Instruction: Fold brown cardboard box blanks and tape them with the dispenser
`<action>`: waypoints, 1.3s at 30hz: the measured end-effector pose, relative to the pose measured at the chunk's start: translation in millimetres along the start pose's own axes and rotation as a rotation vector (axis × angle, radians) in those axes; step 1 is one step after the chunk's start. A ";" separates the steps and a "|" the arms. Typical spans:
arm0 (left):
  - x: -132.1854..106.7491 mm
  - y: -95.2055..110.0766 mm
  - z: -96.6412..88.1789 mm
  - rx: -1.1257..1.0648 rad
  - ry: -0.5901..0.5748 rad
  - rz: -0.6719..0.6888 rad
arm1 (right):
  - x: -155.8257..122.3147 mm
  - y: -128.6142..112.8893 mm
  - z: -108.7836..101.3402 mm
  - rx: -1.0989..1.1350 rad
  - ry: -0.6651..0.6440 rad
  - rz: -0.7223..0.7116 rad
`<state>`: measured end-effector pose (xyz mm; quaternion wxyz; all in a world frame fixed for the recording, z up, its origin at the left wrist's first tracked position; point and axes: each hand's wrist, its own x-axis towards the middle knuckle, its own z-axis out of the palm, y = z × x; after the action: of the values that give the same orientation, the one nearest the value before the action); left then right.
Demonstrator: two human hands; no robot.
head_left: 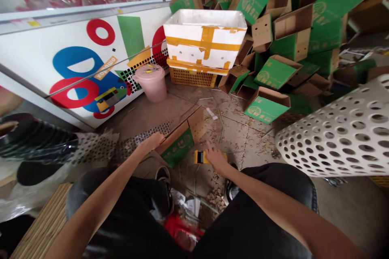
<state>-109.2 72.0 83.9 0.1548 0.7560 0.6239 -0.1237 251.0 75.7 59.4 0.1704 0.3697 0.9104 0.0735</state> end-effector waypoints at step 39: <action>-31.8 73.3 42.5 0.121 0.052 0.204 | -42.0 -18.4 22.3 0.056 -0.070 0.223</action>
<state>-43.0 13.9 62.7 0.1046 0.8265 0.5389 -0.1250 275.3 33.4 44.5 0.1824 0.4758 0.8588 0.0535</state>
